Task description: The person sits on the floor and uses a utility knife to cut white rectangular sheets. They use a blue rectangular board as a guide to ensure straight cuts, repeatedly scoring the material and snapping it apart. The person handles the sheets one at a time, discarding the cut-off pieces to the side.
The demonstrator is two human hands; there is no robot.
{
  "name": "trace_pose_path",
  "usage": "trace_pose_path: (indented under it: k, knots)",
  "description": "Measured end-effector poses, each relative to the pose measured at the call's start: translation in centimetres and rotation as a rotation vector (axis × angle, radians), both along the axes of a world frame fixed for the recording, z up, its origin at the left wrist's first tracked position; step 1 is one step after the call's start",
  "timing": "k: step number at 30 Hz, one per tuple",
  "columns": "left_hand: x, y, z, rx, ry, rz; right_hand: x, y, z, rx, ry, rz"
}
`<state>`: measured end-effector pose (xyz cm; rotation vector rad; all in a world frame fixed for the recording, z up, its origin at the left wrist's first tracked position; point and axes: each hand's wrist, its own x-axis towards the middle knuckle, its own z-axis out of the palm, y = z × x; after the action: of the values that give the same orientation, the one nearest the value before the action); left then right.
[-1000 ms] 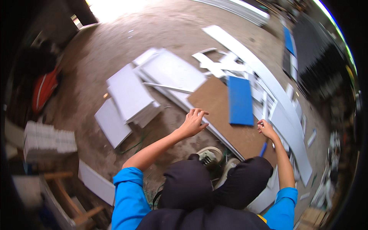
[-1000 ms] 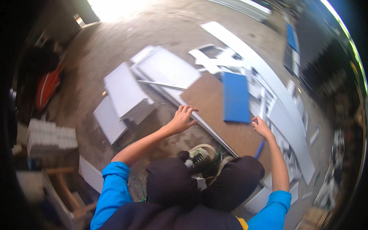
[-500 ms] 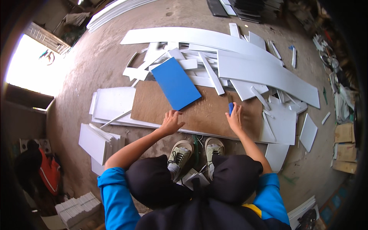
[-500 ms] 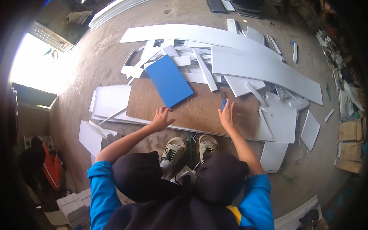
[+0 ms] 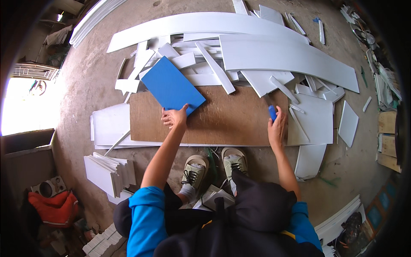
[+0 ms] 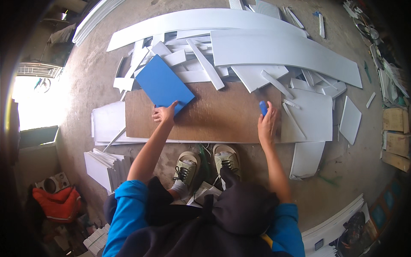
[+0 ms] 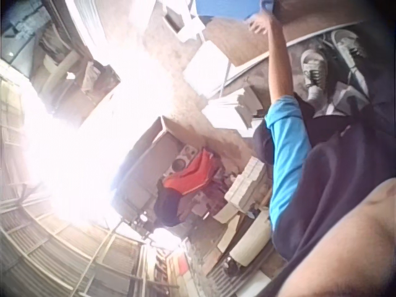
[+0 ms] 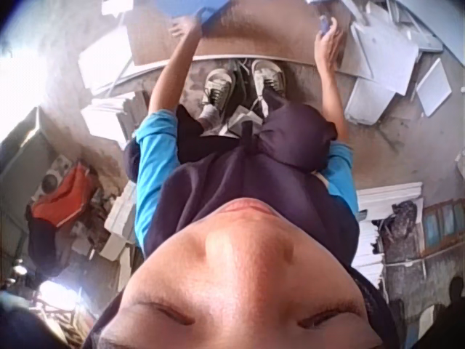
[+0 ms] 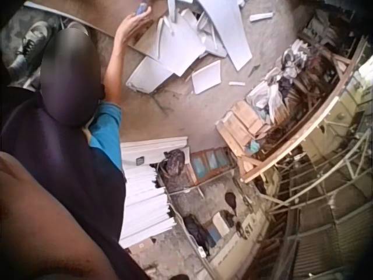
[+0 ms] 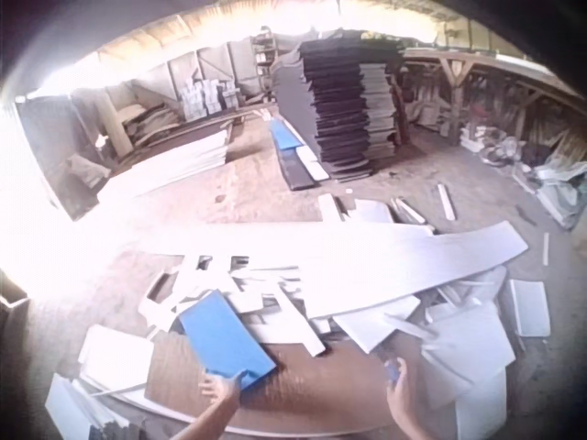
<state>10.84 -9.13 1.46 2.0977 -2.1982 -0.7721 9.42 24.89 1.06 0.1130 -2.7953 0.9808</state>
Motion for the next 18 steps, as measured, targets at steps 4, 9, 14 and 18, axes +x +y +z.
trace_pose_path:
  k: [4,9,14,18]
  knots:
    - [0.7,-0.1,-0.6,-0.08,0.069,0.033,-0.9,-0.6,2.2,0.251,0.16,-0.115]
    - [1.7,-0.1,-0.5,-0.051,0.219,0.016,-2.8,-7.0,1.2,-0.468,-0.173,0.239]
    - [1.5,-1.7,-0.1,0.051,0.261,0.018,-2.1,-16.6,-0.8,-0.797,-0.799,0.38]
    - [1.8,-3.0,-0.1,0.359,0.871,0.028,-0.6,-20.8,2.3,-1.062,-1.072,0.196]
